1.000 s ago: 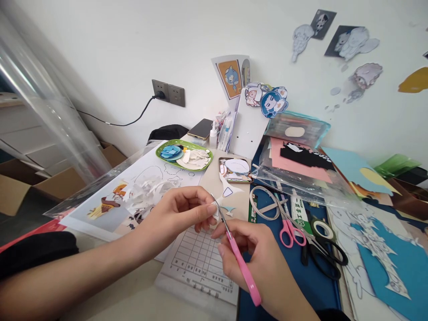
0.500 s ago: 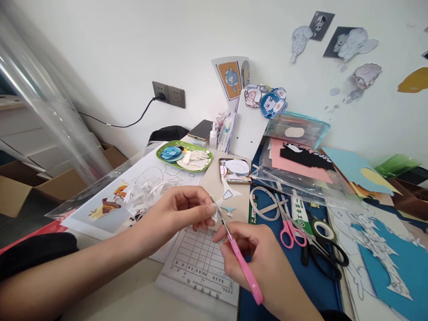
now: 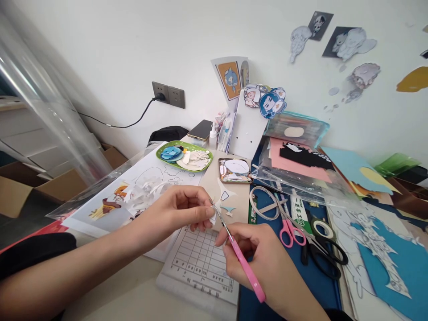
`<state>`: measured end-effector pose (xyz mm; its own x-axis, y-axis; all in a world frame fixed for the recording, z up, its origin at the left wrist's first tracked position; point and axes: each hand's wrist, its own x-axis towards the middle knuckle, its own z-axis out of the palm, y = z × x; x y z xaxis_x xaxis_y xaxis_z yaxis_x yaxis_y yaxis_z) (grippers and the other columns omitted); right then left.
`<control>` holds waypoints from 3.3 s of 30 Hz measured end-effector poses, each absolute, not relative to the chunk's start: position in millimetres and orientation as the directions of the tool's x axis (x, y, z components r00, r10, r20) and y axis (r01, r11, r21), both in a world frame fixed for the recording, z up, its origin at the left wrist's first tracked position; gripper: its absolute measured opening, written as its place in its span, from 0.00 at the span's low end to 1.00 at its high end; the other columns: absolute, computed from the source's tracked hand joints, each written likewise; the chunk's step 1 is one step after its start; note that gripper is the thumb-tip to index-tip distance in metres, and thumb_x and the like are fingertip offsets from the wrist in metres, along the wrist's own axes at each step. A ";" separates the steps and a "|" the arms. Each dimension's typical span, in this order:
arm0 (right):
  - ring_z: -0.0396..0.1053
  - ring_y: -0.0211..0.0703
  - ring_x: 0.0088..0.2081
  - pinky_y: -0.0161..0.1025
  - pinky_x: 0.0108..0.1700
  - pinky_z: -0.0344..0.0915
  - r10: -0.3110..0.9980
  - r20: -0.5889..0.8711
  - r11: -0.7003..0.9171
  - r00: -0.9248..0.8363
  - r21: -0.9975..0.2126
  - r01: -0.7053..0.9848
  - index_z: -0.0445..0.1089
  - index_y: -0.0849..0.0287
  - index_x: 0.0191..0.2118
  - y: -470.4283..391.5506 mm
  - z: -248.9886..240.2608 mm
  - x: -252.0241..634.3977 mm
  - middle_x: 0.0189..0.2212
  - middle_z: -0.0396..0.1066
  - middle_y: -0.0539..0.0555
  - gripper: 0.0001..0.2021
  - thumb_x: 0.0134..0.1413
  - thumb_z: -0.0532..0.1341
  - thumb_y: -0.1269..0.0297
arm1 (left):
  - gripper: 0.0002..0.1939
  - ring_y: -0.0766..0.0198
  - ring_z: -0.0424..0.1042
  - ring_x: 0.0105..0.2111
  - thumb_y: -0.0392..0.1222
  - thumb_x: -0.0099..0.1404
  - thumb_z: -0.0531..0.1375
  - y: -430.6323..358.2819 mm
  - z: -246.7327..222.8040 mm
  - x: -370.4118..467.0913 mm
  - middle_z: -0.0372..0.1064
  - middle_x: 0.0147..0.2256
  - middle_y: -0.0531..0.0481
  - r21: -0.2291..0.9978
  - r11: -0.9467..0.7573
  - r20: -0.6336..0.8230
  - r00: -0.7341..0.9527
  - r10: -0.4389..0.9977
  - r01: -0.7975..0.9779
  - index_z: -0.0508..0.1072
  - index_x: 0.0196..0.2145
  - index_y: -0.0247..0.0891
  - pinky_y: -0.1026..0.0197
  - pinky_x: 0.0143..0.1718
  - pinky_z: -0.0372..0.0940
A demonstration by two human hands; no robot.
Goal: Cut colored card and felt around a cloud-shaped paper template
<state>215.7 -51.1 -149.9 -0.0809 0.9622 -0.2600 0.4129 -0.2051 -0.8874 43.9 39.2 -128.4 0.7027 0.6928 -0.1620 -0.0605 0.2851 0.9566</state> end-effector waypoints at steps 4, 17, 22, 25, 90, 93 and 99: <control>0.44 0.33 0.21 0.34 0.22 0.42 0.963 -0.261 -0.212 -0.069 -0.889 0.407 0.67 0.58 0.28 -50.9 -148.1 213.7 0.18 0.47 0.42 0.05 0.45 0.56 0.74 | 0.06 0.73 0.67 0.22 0.34 0.57 0.63 40.8 -129.8 44.8 0.71 0.21 0.54 0.965 0.257 -0.154 0.705 0.693 -0.042 0.71 0.24 0.34 0.72 0.23 0.60; 0.47 0.31 0.19 0.31 0.20 0.47 0.970 -0.218 -0.180 -0.105 -0.942 0.284 0.66 0.59 0.30 -50.0 -145.3 213.3 0.18 0.50 0.42 0.03 0.51 0.58 0.73 | 0.07 0.71 0.68 0.25 0.40 0.60 0.62 35.2 -135.9 46.7 0.70 0.22 0.53 0.983 0.165 -0.070 0.658 0.750 -0.084 0.71 0.27 0.34 0.71 0.26 0.62; 0.48 0.32 0.19 0.30 0.21 0.49 0.963 -0.186 -0.138 -0.197 -0.963 0.233 0.67 0.59 0.32 -51.6 -145.0 219.5 0.18 0.51 0.42 0.02 0.53 0.59 0.67 | 0.07 0.73 0.67 0.22 0.39 0.58 0.63 36.1 -131.9 45.2 0.71 0.21 0.53 0.979 0.195 -0.112 0.653 0.749 -0.057 0.72 0.26 0.34 0.72 0.25 0.61; 0.48 0.32 0.20 0.30 0.21 0.49 0.960 -0.209 -0.156 -0.186 -0.952 0.262 0.67 0.59 0.32 -52.4 -145.1 220.4 0.18 0.51 0.42 0.01 0.53 0.59 0.69 | 0.06 0.72 0.67 0.22 0.38 0.57 0.63 37.2 -132.2 45.6 0.72 0.21 0.53 0.973 0.221 -0.132 0.651 0.748 -0.058 0.73 0.25 0.34 0.72 0.25 0.61; 0.49 0.27 0.12 0.28 0.15 0.43 0.939 -0.336 -0.318 -0.068 -0.929 0.191 0.66 0.61 0.27 -36.4 -157.5 219.1 0.12 0.52 0.38 0.01 0.45 0.60 0.72 | 0.07 0.67 0.73 0.26 0.40 0.57 0.63 53.1 -145.8 53.2 0.74 0.26 0.49 0.924 0.357 -0.353 0.664 0.659 0.136 0.72 0.27 0.34 0.66 0.29 0.66; 0.50 0.27 0.11 0.29 0.16 0.43 0.957 -0.283 -0.271 -0.063 -0.951 0.146 0.67 0.62 0.29 -37.0 -153.9 221.4 0.12 0.54 0.39 0.05 0.47 0.62 0.66 | 0.07 0.66 0.74 0.28 0.40 0.57 0.63 51.6 -145.5 51.7 0.74 0.28 0.49 0.931 0.339 -0.340 0.671 0.659 0.138 0.71 0.29 0.33 0.65 0.29 0.67; 0.51 0.29 0.13 0.31 0.19 0.47 0.985 -0.168 -0.169 0.032 -0.985 0.040 0.67 0.61 0.31 -37.4 -154.6 229.5 0.09 0.56 0.40 0.08 0.51 0.62 0.60 | 0.06 0.70 0.67 0.25 0.40 0.57 0.62 54.3 -137.4 45.6 0.70 0.25 0.53 0.964 0.243 -0.259 0.623 0.738 0.112 0.72 0.29 0.35 0.68 0.27 0.64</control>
